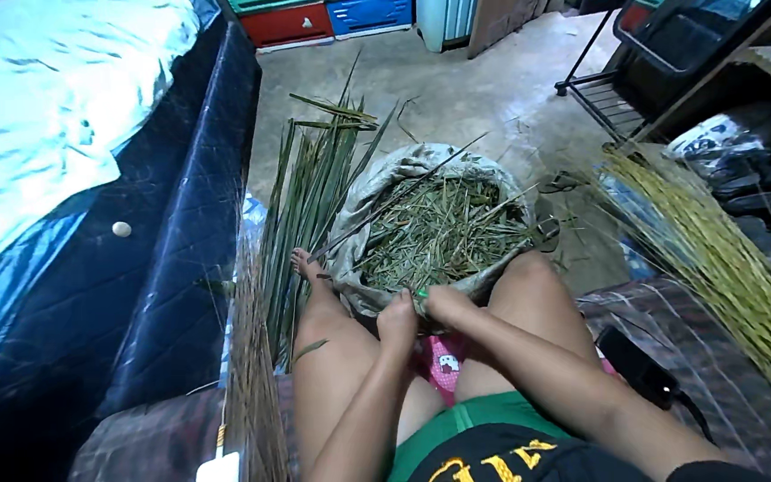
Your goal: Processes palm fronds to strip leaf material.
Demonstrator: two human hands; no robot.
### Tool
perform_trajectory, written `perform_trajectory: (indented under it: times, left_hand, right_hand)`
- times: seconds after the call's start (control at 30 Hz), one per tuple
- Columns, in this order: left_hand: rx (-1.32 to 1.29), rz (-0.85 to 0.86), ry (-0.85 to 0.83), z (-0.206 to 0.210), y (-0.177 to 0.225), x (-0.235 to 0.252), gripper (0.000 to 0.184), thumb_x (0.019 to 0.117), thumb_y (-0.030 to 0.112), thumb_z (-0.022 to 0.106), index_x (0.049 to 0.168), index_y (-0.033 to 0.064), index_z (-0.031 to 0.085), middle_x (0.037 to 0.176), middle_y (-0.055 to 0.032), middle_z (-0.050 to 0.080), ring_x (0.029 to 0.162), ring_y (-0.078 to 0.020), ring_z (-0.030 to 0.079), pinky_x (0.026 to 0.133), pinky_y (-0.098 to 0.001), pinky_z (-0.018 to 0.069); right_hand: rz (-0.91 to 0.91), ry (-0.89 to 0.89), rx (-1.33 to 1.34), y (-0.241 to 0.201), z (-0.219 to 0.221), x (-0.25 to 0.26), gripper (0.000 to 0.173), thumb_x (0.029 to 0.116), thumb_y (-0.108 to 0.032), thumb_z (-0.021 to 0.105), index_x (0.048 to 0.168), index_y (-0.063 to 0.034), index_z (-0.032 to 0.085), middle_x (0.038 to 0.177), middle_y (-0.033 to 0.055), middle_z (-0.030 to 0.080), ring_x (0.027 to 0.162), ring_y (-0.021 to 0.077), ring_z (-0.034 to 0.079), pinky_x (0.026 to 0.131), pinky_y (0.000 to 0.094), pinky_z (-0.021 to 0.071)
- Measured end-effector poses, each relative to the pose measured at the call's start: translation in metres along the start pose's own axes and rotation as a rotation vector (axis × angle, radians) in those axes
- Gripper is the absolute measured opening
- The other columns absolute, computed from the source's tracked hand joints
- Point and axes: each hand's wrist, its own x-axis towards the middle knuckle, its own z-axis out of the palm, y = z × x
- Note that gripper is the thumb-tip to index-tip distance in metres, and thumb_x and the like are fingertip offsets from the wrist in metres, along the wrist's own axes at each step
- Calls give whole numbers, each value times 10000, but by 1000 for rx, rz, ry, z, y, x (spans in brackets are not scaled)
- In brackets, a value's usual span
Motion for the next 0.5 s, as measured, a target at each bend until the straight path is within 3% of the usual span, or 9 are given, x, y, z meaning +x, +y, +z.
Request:
perform_trajectory:
  times: [0.13,0.27,0.4,0.5]
  left_hand:
    - [9,36,95,3,-1,-2,409,1048,102,467,1435,73,595,1243,-202,701,1037,-393,722,851,-564,572]
    - [-46,0,1,-7,-4,-7,450,1064,154,453,1505,93,517,1371,-176,637,1176,-360,671,961,-549,540]
    - [-467,-35,32,-3,-18,-3,479,1108,333,437,1452,21,556,1395,-229,601,1315,-364,575,1121,-547,429]
    - [-685,-81,11,0,-24,2,468,1140,258,336,1389,-62,570,1318,-291,623,1258,-388,597,1106,-535,420]
  right_hand:
    - [108,73,8,17,-5,8,356,1064,-195,478,1274,53,624,1312,271,641,1235,442,623,970,644,504]
    - [174,162,120,43,-22,24,397,1079,-249,456,1347,11,591,1343,250,635,1260,417,620,993,625,499]
    - [31,178,147,27,-8,15,398,1086,-282,459,1352,-15,586,1292,243,659,1222,413,641,978,624,505]
    - [-47,98,105,20,4,9,392,1089,-281,460,1345,-12,587,1294,247,655,1229,419,633,977,632,493]
